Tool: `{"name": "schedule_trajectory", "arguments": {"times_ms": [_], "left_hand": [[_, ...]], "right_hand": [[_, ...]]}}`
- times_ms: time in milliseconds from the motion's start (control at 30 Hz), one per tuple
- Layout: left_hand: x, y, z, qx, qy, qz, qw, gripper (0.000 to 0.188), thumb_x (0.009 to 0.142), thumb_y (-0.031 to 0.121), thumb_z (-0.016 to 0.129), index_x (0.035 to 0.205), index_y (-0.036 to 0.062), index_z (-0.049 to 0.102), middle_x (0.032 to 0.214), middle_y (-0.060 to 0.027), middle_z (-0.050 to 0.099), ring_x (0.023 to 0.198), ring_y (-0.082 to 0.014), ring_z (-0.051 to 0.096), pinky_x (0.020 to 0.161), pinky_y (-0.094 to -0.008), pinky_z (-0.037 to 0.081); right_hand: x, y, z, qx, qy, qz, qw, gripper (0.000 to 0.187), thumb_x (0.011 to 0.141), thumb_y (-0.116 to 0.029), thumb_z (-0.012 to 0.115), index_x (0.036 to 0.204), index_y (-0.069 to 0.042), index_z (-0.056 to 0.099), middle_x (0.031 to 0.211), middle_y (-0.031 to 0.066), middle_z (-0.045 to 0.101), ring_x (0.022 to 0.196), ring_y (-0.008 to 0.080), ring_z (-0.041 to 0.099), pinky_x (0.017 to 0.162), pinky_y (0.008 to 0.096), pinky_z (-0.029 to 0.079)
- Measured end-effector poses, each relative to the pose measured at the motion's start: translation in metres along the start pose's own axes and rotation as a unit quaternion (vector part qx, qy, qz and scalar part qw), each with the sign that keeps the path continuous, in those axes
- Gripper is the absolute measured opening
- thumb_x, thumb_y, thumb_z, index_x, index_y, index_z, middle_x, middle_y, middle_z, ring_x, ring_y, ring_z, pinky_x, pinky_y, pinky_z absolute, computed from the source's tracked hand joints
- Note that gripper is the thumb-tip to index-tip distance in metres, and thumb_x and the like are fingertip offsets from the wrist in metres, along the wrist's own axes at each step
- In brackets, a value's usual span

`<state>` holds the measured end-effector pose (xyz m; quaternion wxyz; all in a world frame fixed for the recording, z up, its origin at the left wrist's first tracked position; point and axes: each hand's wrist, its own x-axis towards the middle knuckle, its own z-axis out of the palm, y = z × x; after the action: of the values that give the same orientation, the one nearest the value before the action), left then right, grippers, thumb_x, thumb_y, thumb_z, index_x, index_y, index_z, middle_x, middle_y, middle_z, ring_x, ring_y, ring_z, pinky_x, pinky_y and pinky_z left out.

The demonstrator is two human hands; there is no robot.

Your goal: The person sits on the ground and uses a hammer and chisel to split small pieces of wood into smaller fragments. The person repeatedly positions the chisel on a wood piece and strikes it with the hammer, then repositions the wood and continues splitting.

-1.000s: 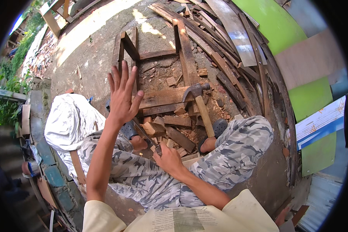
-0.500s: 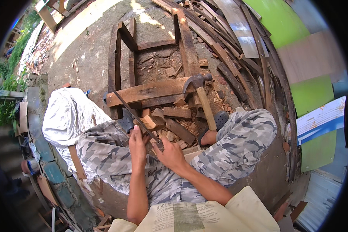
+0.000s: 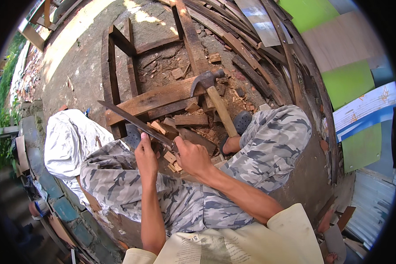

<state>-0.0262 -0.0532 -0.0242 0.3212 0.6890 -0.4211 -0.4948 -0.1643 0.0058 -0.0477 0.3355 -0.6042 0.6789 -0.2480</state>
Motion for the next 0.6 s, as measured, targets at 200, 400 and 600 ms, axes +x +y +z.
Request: {"name": "schedule_trajectory", "arguments": {"times_ms": [200, 400, 600], "left_hand": [[0.008, -0.007, 0.002, -0.052, -0.015, -0.001, 0.999, 0.047, 0.108, 0.04, 0.043, 0.089, 0.0015, 0.062, 0.072, 0.0014, 0.056, 0.06, -0.007, 0.047, 0.052, -0.0247, 0.036], [0.004, -0.016, -0.001, -0.082, -0.025, -0.007, 0.996, 0.049, 0.109, 0.039, 0.042, 0.11, -0.0046, 0.064, 0.091, -0.0052, 0.066, 0.079, -0.0098, 0.058, 0.071, -0.0265, 0.05], [-0.001, -0.025, -0.007, -0.049, -0.062, 0.01, 0.997, 0.051, 0.108, 0.043, 0.044, 0.11, -0.0043, 0.063, 0.092, -0.0059, 0.064, 0.082, -0.0135, 0.063, 0.067, -0.0265, 0.05]], "right_hand": [[-0.005, -0.017, 0.013, 0.191, 0.005, 0.073, 0.979, 0.029, 0.092, -0.023, 0.067, 0.103, 0.001, 0.056, 0.08, 0.0263, 0.067, 0.078, 0.048, 0.066, 0.069, 0.0558, 0.051], [-0.031, -0.021, 0.006, 0.185, -0.001, 0.082, 0.979, 0.03, 0.093, -0.025, 0.066, 0.102, 0.001, 0.056, 0.076, 0.0292, 0.066, 0.076, 0.0491, 0.066, 0.068, 0.0564, 0.051], [-0.043, -0.018, 0.003, 0.095, 0.004, 0.081, 0.992, 0.03, 0.094, -0.028, 0.066, 0.1, 0.001, 0.056, 0.073, 0.0284, 0.066, 0.072, 0.0498, 0.066, 0.064, 0.0564, 0.051]]}}
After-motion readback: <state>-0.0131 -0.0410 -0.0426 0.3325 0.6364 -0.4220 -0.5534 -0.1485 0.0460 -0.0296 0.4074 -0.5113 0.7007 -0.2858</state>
